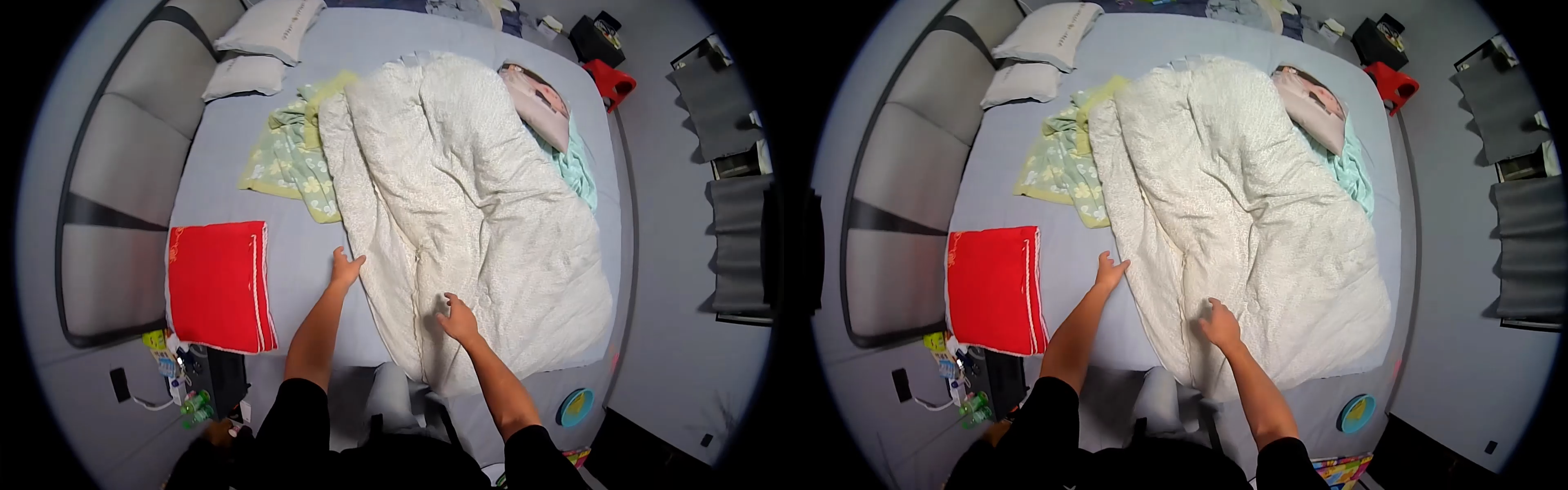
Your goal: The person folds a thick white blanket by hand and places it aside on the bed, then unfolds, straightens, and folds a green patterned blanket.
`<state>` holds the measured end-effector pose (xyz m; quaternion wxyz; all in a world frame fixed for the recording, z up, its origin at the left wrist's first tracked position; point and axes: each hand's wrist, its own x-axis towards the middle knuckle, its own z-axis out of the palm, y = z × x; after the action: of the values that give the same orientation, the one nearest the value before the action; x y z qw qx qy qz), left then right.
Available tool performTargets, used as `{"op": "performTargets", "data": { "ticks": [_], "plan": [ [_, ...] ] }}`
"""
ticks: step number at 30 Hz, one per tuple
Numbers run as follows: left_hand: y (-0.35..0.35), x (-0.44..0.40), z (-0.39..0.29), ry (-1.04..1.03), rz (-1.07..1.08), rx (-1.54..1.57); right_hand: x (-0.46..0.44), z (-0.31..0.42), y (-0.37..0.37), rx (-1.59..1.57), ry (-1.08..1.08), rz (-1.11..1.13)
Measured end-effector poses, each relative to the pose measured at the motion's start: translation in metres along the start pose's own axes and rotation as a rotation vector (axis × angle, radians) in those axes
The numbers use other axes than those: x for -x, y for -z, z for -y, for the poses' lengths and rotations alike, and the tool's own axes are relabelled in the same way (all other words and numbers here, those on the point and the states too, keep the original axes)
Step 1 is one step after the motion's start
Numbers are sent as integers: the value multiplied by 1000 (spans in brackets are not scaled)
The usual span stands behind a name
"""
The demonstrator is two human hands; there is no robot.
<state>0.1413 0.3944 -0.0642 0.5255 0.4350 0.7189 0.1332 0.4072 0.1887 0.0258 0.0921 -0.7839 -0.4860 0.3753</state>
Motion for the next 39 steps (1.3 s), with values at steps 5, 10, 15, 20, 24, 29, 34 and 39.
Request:
{"op": "performTargets", "data": {
  "ticks": [5,10,15,20,24,29,34,39],
  "plan": [
    [-33,-63,39,-66,72,165,-49,-14,-35,20,4,-207],
    [-47,-63,41,84,273,261,-79,-24,-65,-204,-298,-51],
    [-38,-55,37,108,260,334,-69,10,-64,-274,-159,-291],
    [-24,-2,-36,133,442,1131,-4,72,-46,-865,-129,97],
    [-43,38,-68,24,425,764,38,52,-62,-861,1,240],
    [-53,47,-53,-273,123,228,100,37,-48,-245,6,-17],
    [32,155,-63,-512,-96,444,161,-12,-67,-464,-13,-13],
    [62,298,42,-455,-498,652,192,-57,-95,-411,-83,87]
  ]
}}
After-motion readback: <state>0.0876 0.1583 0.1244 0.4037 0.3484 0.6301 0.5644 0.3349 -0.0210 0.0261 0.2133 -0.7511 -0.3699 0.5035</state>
